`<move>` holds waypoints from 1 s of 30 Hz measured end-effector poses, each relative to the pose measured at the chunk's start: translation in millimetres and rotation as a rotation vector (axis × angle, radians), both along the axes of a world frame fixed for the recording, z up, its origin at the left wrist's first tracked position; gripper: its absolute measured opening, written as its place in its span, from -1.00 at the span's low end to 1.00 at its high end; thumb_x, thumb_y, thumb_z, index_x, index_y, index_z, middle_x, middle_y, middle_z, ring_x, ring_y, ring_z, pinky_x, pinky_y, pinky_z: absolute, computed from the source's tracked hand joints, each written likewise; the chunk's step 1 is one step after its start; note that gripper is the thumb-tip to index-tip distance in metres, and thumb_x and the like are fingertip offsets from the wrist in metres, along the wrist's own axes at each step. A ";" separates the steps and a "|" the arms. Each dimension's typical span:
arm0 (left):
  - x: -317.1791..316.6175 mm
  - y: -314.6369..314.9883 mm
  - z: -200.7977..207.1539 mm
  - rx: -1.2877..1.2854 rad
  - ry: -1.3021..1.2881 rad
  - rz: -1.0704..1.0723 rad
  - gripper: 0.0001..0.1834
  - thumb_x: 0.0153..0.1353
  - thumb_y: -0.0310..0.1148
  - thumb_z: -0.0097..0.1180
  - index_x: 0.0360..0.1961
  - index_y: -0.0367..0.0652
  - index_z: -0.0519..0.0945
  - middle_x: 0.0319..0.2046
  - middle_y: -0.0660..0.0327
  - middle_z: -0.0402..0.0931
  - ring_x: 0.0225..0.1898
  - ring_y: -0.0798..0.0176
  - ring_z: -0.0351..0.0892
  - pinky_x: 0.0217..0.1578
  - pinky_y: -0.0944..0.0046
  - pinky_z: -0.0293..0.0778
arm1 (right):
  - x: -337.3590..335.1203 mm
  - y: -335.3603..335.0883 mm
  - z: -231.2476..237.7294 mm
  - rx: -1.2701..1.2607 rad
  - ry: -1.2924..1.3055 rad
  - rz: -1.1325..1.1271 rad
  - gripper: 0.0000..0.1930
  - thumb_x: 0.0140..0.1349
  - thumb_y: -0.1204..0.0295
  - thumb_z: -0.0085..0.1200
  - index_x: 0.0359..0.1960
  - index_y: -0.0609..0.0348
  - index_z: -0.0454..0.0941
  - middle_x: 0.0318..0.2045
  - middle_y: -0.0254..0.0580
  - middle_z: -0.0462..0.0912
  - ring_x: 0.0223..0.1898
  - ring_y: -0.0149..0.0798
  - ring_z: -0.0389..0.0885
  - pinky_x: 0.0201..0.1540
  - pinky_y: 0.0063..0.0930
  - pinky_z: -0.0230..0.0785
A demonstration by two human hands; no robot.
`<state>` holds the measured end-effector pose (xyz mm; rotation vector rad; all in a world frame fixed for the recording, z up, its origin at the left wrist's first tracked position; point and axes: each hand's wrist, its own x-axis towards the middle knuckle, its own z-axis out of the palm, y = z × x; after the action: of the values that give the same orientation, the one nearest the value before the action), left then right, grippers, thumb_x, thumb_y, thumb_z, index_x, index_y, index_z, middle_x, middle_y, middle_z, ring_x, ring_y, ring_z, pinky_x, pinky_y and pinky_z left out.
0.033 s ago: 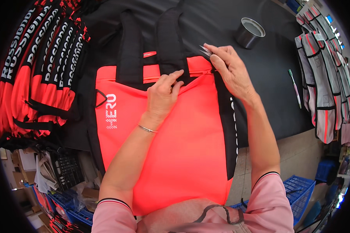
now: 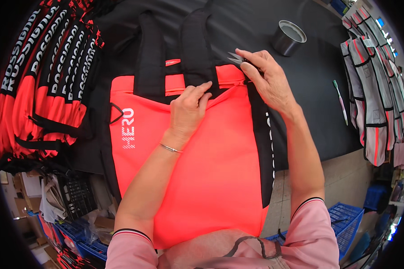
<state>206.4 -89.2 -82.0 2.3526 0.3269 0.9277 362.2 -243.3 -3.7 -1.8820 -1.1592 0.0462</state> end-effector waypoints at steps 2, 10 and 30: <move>3.2 -1.5 -2.3 0.047 -0.034 0.004 -0.73 0.14 -0.45 0.28 -0.10 -0.05 0.67 -0.50 0.24 0.50 -0.55 0.17 0.55 -0.55 0.23 0.50 | 4.2 5.8 1.0 -0.046 -0.004 -0.024 -0.71 0.31 0.37 0.12 0.02 0.21 0.59 -0.28 -0.17 0.55 -0.33 -0.19 0.57 -0.19 -0.41 0.43; 12.8 -5.4 0.4 0.172 0.051 0.030 -0.86 0.14 -0.54 0.22 -0.35 -0.18 0.48 -0.44 0.20 0.47 -0.49 0.10 0.55 -0.54 0.17 0.45 | 13.4 12.3 0.6 -0.261 -0.389 0.185 -0.80 0.14 0.36 0.29 -0.27 0.19 0.62 -0.31 -0.23 0.51 -0.35 -0.14 0.56 -0.27 -0.32 0.43; 9.2 -4.9 3.1 0.085 0.092 0.032 -0.88 0.16 -0.59 0.12 -0.32 -0.20 0.45 -0.42 0.13 0.45 -0.42 -0.02 0.53 -0.49 0.07 0.45 | 12.7 42.1 -10.6 -0.327 -0.754 0.395 -0.82 0.08 0.36 0.26 -0.51 0.16 0.55 -0.37 -0.29 0.49 -0.32 -0.22 0.53 -0.22 -0.34 0.40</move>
<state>215.6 -94.1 -78.9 2.4795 0.3696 0.8653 374.8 -201.2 -14.2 -1.9742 -2.1368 -0.2961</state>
